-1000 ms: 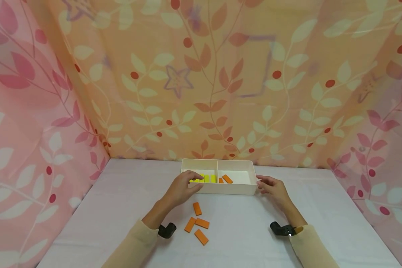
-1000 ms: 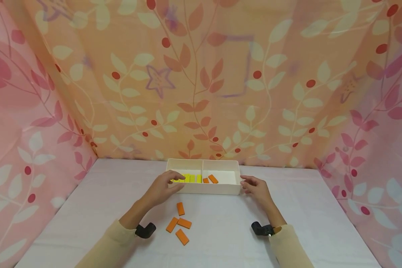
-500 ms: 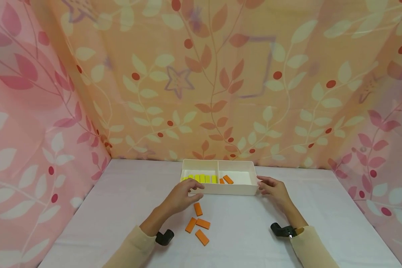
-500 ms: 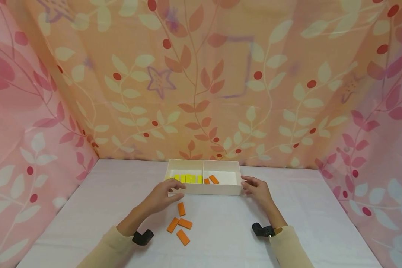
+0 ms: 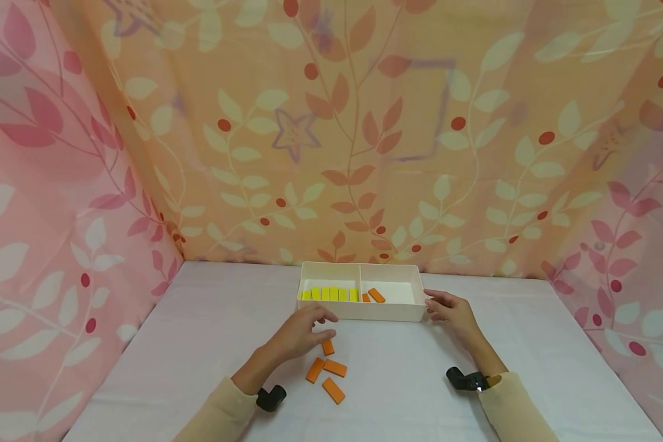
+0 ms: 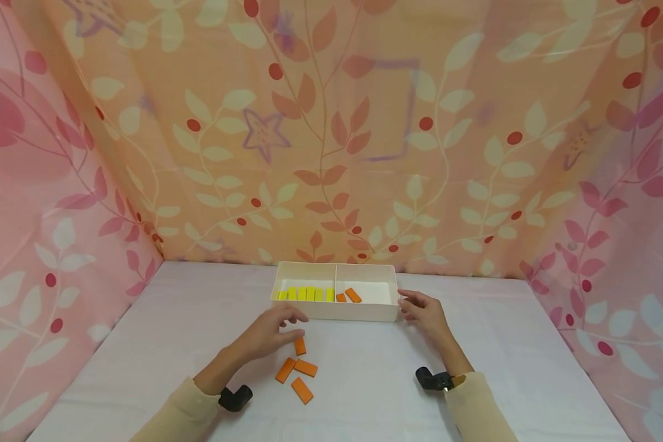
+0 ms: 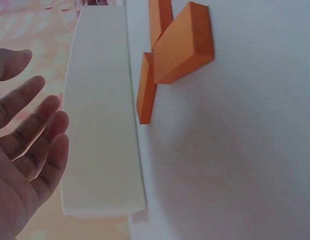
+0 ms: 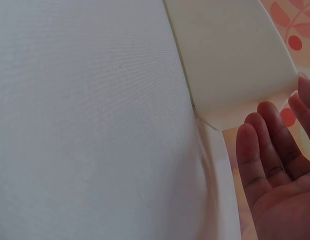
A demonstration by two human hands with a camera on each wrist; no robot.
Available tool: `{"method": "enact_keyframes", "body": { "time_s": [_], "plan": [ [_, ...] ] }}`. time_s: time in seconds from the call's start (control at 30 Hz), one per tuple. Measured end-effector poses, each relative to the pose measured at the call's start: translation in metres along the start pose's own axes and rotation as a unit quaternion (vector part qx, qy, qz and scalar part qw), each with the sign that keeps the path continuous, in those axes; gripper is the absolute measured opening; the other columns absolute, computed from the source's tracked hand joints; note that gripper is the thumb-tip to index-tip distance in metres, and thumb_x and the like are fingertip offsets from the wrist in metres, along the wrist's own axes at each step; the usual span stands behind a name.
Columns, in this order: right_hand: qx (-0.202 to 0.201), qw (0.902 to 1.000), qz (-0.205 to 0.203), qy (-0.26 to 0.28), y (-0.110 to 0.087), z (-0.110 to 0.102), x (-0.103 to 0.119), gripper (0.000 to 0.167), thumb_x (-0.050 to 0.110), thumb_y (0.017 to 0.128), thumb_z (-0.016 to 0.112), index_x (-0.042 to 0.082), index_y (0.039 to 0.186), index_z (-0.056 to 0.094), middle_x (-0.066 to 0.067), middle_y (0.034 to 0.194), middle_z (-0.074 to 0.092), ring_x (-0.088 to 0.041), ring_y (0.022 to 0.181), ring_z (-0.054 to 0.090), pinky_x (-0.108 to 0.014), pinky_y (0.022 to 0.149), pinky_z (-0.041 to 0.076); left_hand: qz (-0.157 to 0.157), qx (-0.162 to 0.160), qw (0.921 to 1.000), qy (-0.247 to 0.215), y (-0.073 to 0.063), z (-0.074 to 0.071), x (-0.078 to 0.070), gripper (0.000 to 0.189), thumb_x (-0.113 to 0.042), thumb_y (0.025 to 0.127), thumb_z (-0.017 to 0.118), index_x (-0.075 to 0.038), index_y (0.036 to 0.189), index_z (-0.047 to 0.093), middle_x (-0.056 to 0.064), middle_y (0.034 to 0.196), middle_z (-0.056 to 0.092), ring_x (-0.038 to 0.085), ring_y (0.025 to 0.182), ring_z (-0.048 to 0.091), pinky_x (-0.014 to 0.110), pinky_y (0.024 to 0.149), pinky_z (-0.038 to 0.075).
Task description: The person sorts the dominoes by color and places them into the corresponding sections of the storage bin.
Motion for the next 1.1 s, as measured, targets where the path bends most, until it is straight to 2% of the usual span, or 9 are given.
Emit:
{"method": "enact_keyframes", "body": {
  "time_s": [0.2, 0.5, 0.77, 1.1],
  "plan": [
    [-0.002, 1.0, 0.002, 0.002, 0.001, 0.0, -0.002, 0.053, 0.031, 0.093, 0.066, 0.001, 0.135, 0.055, 0.0, 0.094, 0.066, -0.012, 0.083, 0.065, -0.024, 0.074, 0.057, -0.022, 0.008, 0.9997, -0.004, 0.0, 0.006, 0.008, 0.027, -0.027, 0.091, 0.068, -0.015, 0.116, 0.066, 0.003, 0.117, 0.062, 0.023, 0.107, 0.056, 0.039, 0.09, 0.051],
    [0.0, 0.9999, 0.003, 0.015, 0.001, 0.0, -0.003, 0.053, 0.031, 0.092, 0.067, 0.001, 0.135, 0.055, 0.003, 0.091, 0.066, -0.013, 0.082, 0.066, -0.023, 0.072, 0.056, -0.03, 0.011, 0.9995, 0.008, 0.001, 0.014, 0.017, 0.027, -0.025, 0.09, 0.069, -0.012, 0.114, 0.067, 0.004, 0.115, 0.062, 0.022, 0.105, 0.057, 0.038, 0.087, 0.051],
    [0.0, 0.9999, 0.005, 0.01, 0.0, 0.001, 0.0, 0.053, 0.031, 0.093, 0.065, 0.001, 0.135, 0.055, 0.001, 0.093, 0.066, -0.015, 0.083, 0.066, -0.024, 0.074, 0.057, -0.068, 0.02, 0.9973, 0.021, 0.0, 0.019, 0.025, 0.027, -0.022, 0.088, 0.071, -0.009, 0.112, 0.068, 0.005, 0.111, 0.063, 0.023, 0.101, 0.059, 0.042, 0.087, 0.052],
    [-0.002, 0.9999, 0.001, 0.014, 0.001, 0.001, -0.002, 0.054, 0.032, 0.093, 0.065, 0.0, 0.135, 0.054, 0.005, 0.091, 0.066, -0.013, 0.083, 0.066, -0.024, 0.074, 0.057, -0.115, 0.06, 0.9905, 0.045, 0.005, 0.029, 0.029, 0.036, -0.024, 0.082, 0.077, -0.008, 0.113, 0.067, 0.004, 0.103, 0.061, 0.017, 0.087, 0.053, 0.039, 0.085, 0.051]
  ]
}}
Point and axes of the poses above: each hand's wrist, its own y-axis towards the middle knuckle, its own z-axis out of the palm, x = y × z, the point moved 8 cm from there along y, towards the middle knuckle
